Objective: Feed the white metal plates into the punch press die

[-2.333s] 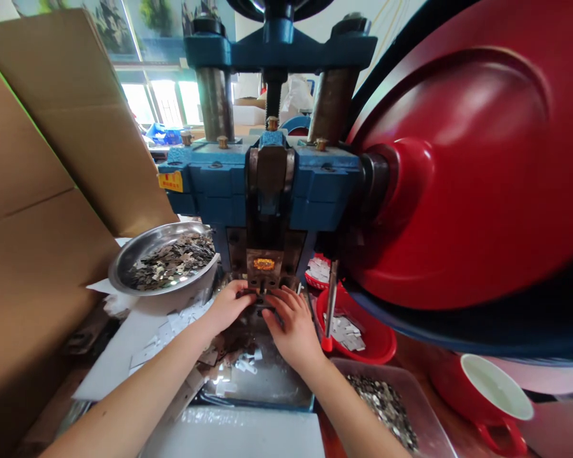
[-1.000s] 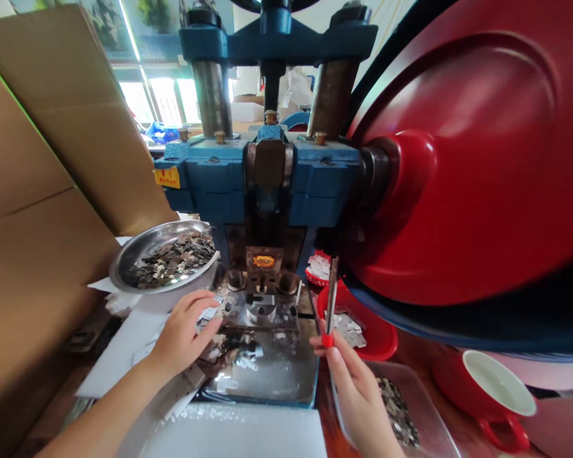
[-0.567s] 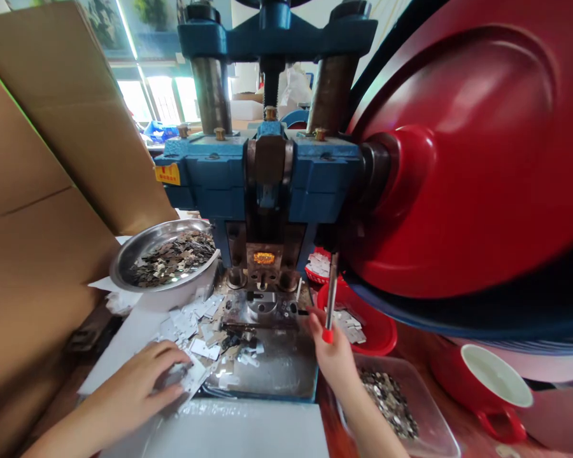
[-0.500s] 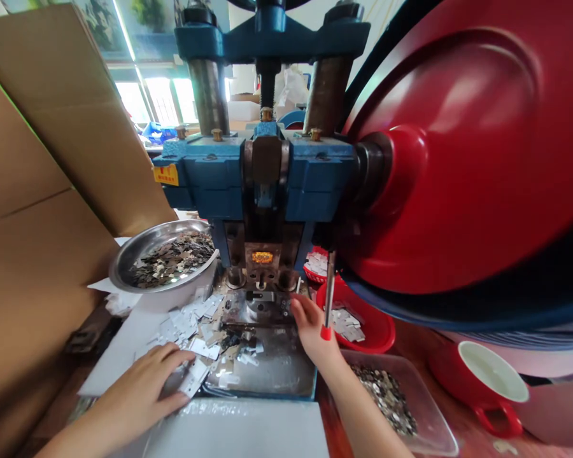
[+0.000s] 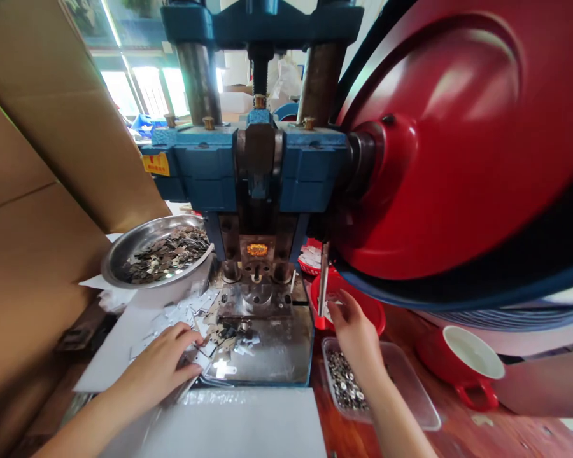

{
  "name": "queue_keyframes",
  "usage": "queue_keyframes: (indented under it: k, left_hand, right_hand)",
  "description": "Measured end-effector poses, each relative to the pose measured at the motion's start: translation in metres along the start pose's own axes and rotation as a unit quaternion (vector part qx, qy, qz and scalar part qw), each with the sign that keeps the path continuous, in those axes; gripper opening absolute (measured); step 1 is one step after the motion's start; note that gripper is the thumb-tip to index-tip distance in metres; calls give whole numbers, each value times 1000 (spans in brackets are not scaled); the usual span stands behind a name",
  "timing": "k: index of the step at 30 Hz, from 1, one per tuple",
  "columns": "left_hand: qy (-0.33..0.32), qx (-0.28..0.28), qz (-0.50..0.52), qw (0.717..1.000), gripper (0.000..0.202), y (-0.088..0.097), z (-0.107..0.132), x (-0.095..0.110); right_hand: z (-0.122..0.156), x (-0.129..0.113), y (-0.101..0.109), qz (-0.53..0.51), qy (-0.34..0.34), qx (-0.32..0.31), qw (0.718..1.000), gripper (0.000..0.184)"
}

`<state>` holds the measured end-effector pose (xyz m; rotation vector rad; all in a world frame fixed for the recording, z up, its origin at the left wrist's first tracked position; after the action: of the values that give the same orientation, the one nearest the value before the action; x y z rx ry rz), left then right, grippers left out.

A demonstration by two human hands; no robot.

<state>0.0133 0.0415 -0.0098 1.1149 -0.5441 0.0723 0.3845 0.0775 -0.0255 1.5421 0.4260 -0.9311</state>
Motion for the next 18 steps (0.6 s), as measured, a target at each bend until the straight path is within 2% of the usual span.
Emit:
queue_keyframes:
  k: [2, 4, 6, 8, 9, 11, 14, 18]
  left_hand:
    - [-8, -12, 8, 1000, 15, 2, -4, 2]
    - [-13, -13, 13, 1000, 11, 2, -6, 4]
    - [-25, -6, 13, 1000, 15, 3, -6, 5]
    - [-44, -6, 7, 999, 23, 2, -6, 6]
    - [-52, -9, 3, 999, 25, 2, -5, 7]
    - [-57, -13, -5, 998, 21, 2, -4, 7]
    - [-46, -5, -14, 999, 5, 2, -1, 6]
    - [-64, 10, -7, 998, 3, 3, 0, 10]
  right_hand:
    - [12, -1, -4, 21, 16, -8, 1000, 52]
    - [25, -17, -19, 41, 81, -45, 995, 41]
    - [38, -41, -40, 71, 180, -117, 974, 31]
    - [49, -63, -61, 119, 251, -210, 937, 27]
    - [52, -70, -69, 147, 262, -240, 923, 27]
    - [54, -79, -81, 201, 255, -259, 910, 27]
    - [51, -82, -91, 269, 237, -242, 901, 26]
    - [49, -81, -100, 308, 241, -230, 891, 22]
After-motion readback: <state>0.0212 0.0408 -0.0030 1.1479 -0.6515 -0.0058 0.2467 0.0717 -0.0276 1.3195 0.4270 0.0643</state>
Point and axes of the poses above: each hand's wrist, its own z-axis away from the middle knuckle, its own y-axis out of the back of the hand, x = y × z, the point moved 3 cm from there along -z, towards the middle knuckle, and after that the axes turned 11 degrees about -x, right-handed, at the moved point
